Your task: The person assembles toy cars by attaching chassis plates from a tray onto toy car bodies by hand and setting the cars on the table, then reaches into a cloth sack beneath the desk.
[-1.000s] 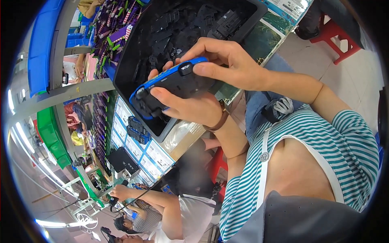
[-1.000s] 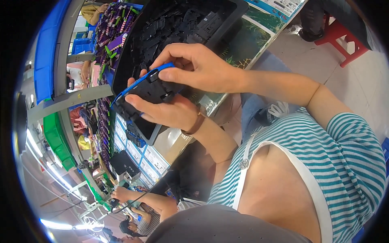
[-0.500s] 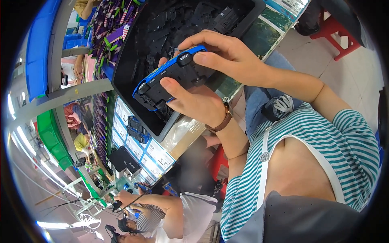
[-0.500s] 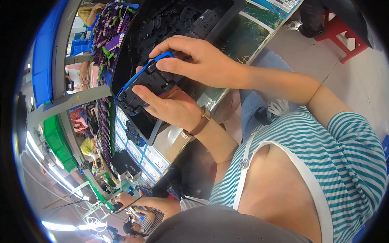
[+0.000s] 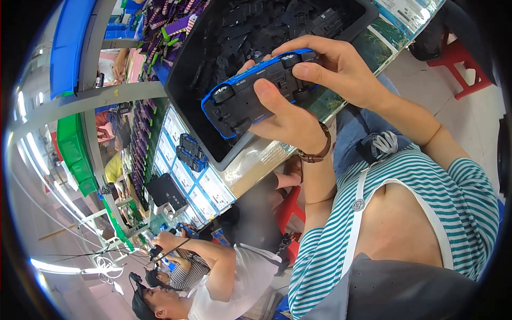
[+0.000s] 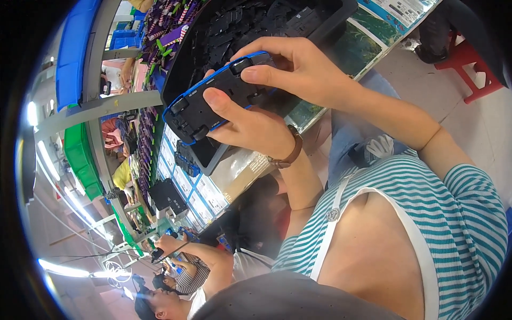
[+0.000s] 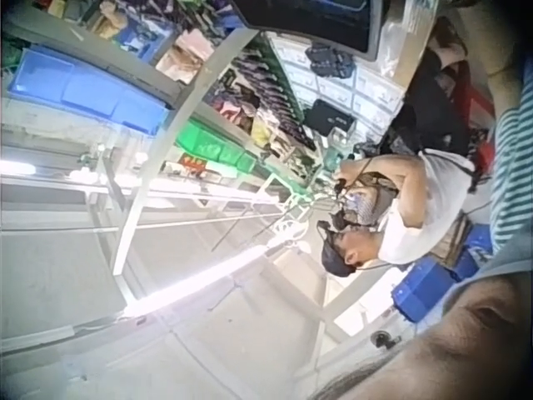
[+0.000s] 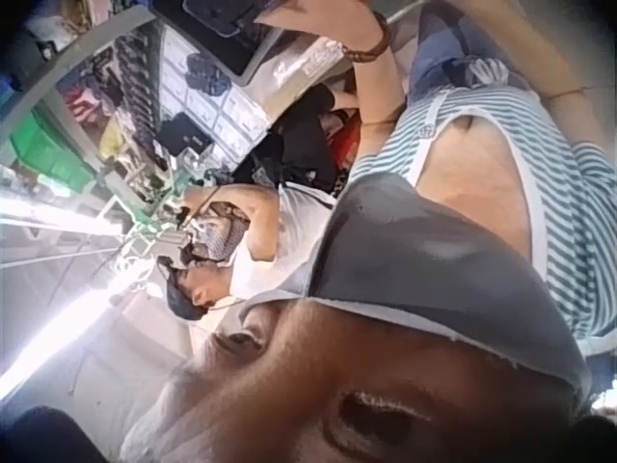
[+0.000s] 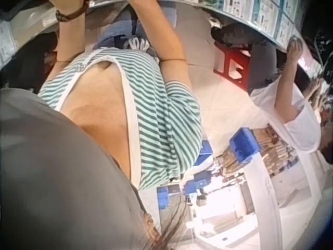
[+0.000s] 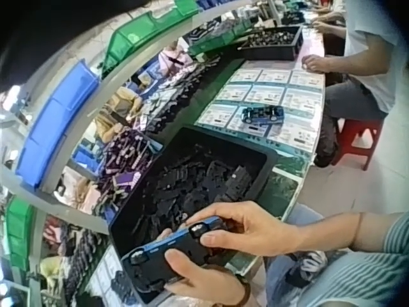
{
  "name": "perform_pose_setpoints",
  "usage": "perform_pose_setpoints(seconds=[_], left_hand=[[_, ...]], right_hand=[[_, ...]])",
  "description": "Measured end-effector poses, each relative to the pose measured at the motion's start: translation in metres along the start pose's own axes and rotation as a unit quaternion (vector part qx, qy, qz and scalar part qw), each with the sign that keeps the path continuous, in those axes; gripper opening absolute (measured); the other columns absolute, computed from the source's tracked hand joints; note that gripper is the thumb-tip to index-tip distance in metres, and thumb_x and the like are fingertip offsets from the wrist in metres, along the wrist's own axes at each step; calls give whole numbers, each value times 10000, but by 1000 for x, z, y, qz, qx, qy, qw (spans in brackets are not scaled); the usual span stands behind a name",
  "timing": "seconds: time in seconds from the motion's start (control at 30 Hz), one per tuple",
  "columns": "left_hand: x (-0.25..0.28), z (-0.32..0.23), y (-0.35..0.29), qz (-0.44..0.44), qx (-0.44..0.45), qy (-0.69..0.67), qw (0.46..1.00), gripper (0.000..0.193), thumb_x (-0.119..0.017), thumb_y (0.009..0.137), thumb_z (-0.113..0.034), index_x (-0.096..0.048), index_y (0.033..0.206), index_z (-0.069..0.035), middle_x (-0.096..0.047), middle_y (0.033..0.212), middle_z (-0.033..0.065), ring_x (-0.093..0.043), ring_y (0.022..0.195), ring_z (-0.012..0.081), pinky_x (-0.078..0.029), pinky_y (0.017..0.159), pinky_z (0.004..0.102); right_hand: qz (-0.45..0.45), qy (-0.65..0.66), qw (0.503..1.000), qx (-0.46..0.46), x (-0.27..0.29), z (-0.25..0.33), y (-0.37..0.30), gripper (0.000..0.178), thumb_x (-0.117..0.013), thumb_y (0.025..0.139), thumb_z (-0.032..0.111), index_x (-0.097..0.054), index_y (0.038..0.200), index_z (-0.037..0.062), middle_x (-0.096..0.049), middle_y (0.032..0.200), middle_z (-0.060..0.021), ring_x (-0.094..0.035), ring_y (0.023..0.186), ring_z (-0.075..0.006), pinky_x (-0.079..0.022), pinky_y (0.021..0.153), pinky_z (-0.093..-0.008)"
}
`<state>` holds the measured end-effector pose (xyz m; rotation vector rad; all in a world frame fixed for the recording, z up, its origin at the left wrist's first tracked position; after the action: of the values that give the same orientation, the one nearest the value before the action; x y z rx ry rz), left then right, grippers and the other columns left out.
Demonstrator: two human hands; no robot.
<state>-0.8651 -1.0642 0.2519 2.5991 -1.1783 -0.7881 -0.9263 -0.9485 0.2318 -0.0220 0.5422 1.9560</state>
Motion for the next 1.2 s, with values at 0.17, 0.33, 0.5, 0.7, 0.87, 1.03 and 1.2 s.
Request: perform_pose_setpoints(seconds=[0.17,0.33,0.5,0.7,0.87,1.03,1.2], left_hand=[[-3,3,10,-8,20,-48,999,507,-581,946,-349,-449,1231,49,-577,1196,177,-605,987,225,-545,829,327],[1,-11,25,25,3,-16,1000,502,-502,977,-398,-465,1214,43,-573,1188,184,-608,994,239,-554,820,348],[3,-6,29,13,-17,-32,999,438,-516,974,-341,-399,1211,8,-538,1208,220,-611,1008,316,-559,852,426],[0,-7,22,4,-4,-45,999,428,-514,974,-299,-402,1251,8,-530,1232,205,-599,1031,323,-536,894,447],[-14,-4,18,39,-1,-33,999,496,-518,975,-356,-381,1287,4,-495,1288,185,-572,1085,308,-510,935,434],[-34,16,9,73,61,-130,987,572,-533,963,-398,-355,1339,-6,-456,1335,171,-516,1178,306,-465,992,437],[-70,19,-3,70,30,-4,997,541,-508,973,-395,-432,1295,33,-521,1262,170,-558,1107,250,-484,934,393]], right_hand=[[2,-18,1000,-7,6,1,3,331,-668,896,192,-609,1185,41,-633,975,-13,-575,862,-52,-479,756,-198],[-1,-58,998,-23,14,3,-1,367,-654,907,171,-576,1231,16,-634,1055,-43,-597,931,-73,-507,820,-208],[-3,-16,999,-32,13,2,3,378,-657,901,166,-571,1242,29,-624,1055,-42,-588,933,-79,-500,823,-214],[29,-29,998,-49,15,0,7,356,-654,900,177,-579,1224,50,-619,1042,-19,-564,942,-57,-477,809,-217],[17,-10,999,-40,26,2,8,354,-660,898,176,-583,1218,48,-624,1029,-24,-574,934,-65,-484,819,-219],[-1,28,1000,-9,39,14,10,359,-670,892,166,-583,1215,37,-629,1029,-32,-583,939,-73,-491,839,-223],[-6,62,998,-20,61,16,13,360,-667,894,163,-578,1217,31,-630,1046,-46,-586,954,-83,-496,842,-229]])
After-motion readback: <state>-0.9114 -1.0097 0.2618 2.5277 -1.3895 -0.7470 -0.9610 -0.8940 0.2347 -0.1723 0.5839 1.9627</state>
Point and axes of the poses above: each hand's wrist, its own y-axis towards the middle knuckle, its own x-axis out of the back of the hand, z = x × y, the point moved 9 cm from there along y, towards the middle knuckle
